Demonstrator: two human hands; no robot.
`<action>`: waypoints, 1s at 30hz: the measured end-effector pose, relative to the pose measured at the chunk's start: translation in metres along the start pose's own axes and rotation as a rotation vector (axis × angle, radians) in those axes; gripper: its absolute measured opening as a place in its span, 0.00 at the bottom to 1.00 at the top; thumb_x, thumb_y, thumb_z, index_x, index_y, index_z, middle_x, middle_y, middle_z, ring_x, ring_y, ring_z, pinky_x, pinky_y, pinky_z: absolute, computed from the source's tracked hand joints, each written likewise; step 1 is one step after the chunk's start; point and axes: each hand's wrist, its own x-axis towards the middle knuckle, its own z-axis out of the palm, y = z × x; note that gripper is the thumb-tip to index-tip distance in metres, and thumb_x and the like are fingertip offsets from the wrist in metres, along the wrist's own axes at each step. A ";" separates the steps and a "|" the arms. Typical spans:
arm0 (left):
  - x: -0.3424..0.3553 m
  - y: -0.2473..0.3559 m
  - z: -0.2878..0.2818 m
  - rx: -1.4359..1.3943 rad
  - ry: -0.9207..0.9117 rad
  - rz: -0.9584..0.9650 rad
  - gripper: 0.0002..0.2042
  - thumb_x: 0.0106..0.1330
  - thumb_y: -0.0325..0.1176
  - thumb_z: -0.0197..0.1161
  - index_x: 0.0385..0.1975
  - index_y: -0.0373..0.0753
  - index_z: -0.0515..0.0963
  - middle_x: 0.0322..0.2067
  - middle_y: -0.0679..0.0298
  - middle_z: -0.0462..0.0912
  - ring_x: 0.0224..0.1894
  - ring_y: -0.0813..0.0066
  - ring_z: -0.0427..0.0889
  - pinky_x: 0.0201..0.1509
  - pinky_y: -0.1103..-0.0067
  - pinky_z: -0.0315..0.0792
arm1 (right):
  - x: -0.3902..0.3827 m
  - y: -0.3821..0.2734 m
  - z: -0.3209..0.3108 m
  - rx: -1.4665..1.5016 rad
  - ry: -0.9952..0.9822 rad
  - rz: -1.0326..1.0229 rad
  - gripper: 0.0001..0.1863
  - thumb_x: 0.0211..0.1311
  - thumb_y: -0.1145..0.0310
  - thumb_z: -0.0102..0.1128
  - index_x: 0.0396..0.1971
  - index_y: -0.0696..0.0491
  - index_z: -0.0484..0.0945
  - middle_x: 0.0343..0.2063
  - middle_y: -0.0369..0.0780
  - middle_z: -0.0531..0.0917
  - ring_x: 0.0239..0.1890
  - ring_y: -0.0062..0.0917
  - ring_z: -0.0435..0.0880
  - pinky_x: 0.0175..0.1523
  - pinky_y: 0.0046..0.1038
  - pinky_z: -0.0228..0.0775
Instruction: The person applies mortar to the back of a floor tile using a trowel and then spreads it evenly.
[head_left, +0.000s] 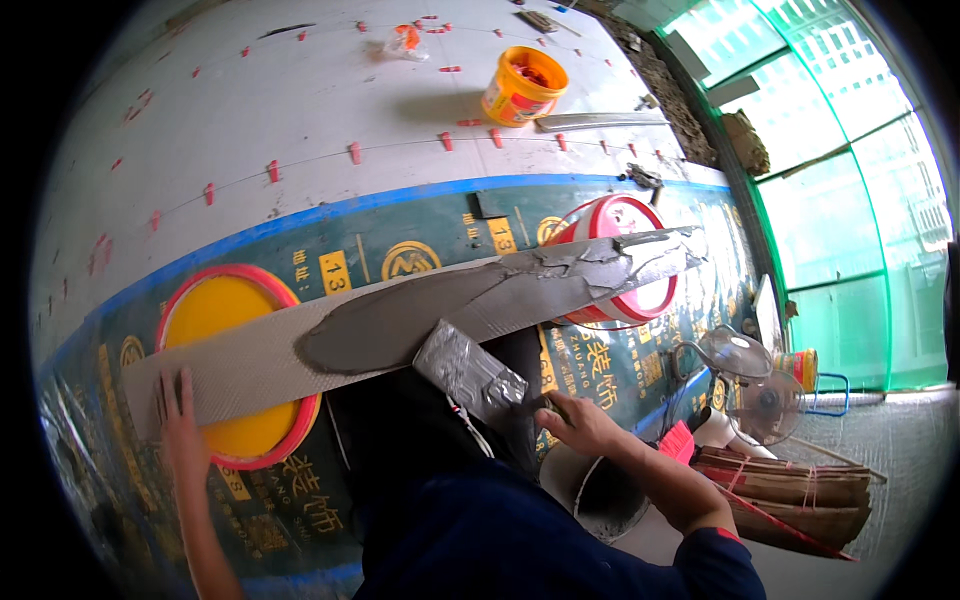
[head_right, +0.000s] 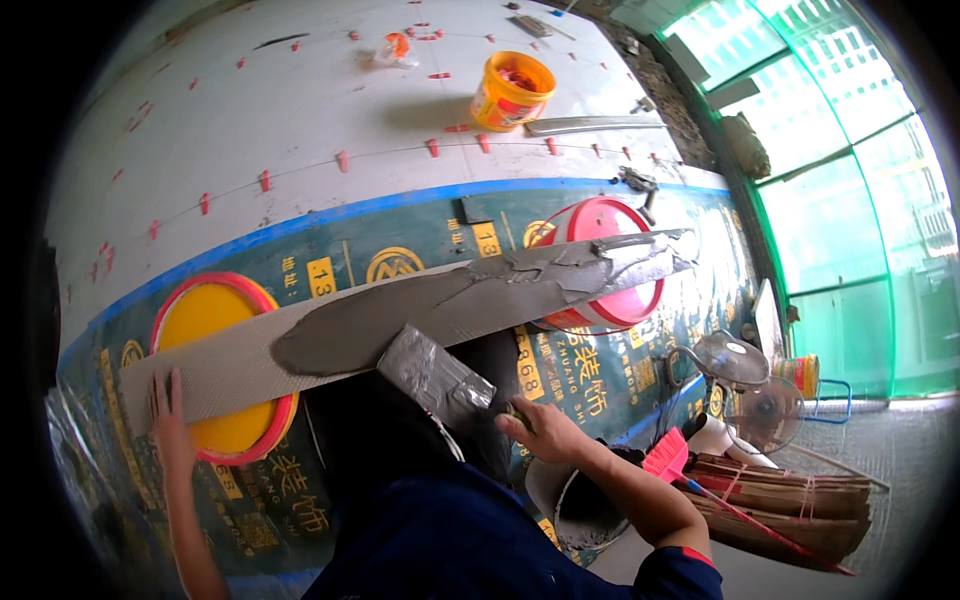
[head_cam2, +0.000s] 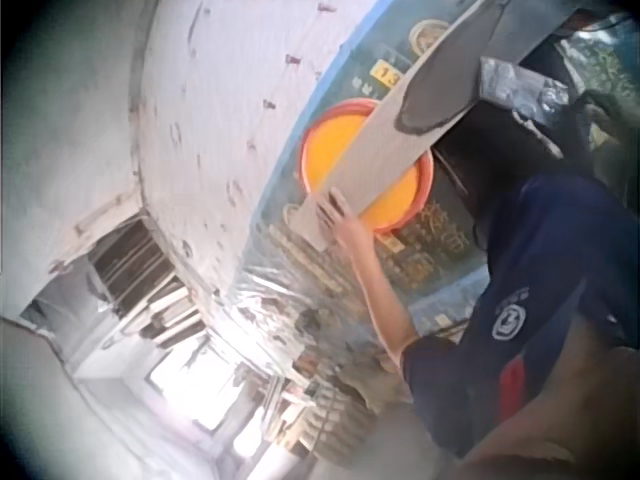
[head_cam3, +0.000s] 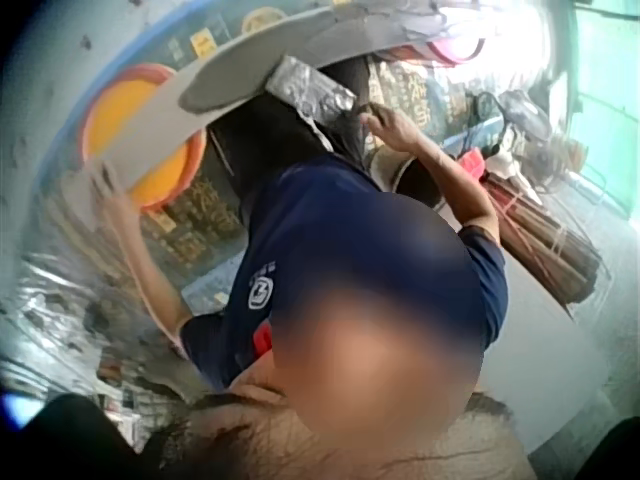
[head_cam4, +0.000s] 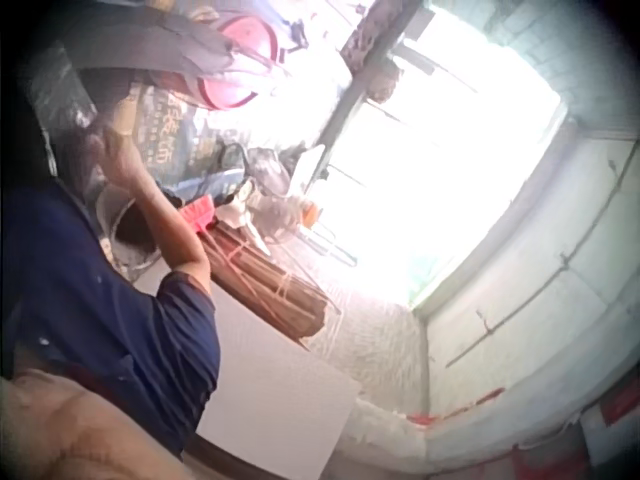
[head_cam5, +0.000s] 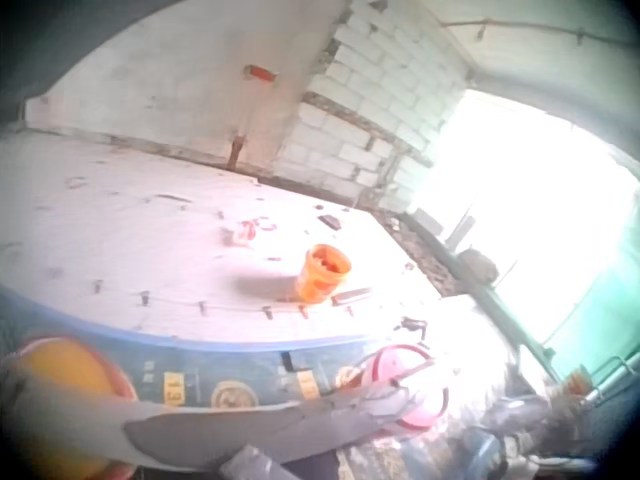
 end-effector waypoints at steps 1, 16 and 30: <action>-0.001 0.001 -0.003 -0.025 -0.016 -0.004 0.45 0.57 0.12 0.57 0.75 0.54 0.51 0.75 0.57 0.47 0.76 0.51 0.49 0.75 0.58 0.58 | 0.000 -0.008 -0.003 -0.007 -0.042 -0.005 0.28 0.72 0.45 0.51 0.44 0.60 0.75 0.26 0.53 0.81 0.35 0.47 0.84 0.43 0.41 0.73; 0.001 -0.004 -0.009 -0.101 -0.018 0.028 0.42 0.56 0.13 0.56 0.73 0.52 0.57 0.73 0.50 0.53 0.73 0.41 0.54 0.71 0.56 0.62 | 0.030 -0.093 0.012 -0.058 -0.201 -0.143 0.26 0.72 0.46 0.51 0.44 0.59 0.73 0.26 0.55 0.82 0.34 0.52 0.83 0.39 0.44 0.72; 0.001 -0.003 -0.021 -0.100 0.005 0.075 0.39 0.57 0.15 0.57 0.72 0.48 0.59 0.71 0.43 0.56 0.72 0.37 0.55 0.71 0.54 0.60 | 0.070 -0.159 0.065 -0.259 -0.042 -0.493 0.24 0.70 0.48 0.54 0.38 0.59 0.71 0.17 0.53 0.80 0.23 0.54 0.81 0.28 0.49 0.75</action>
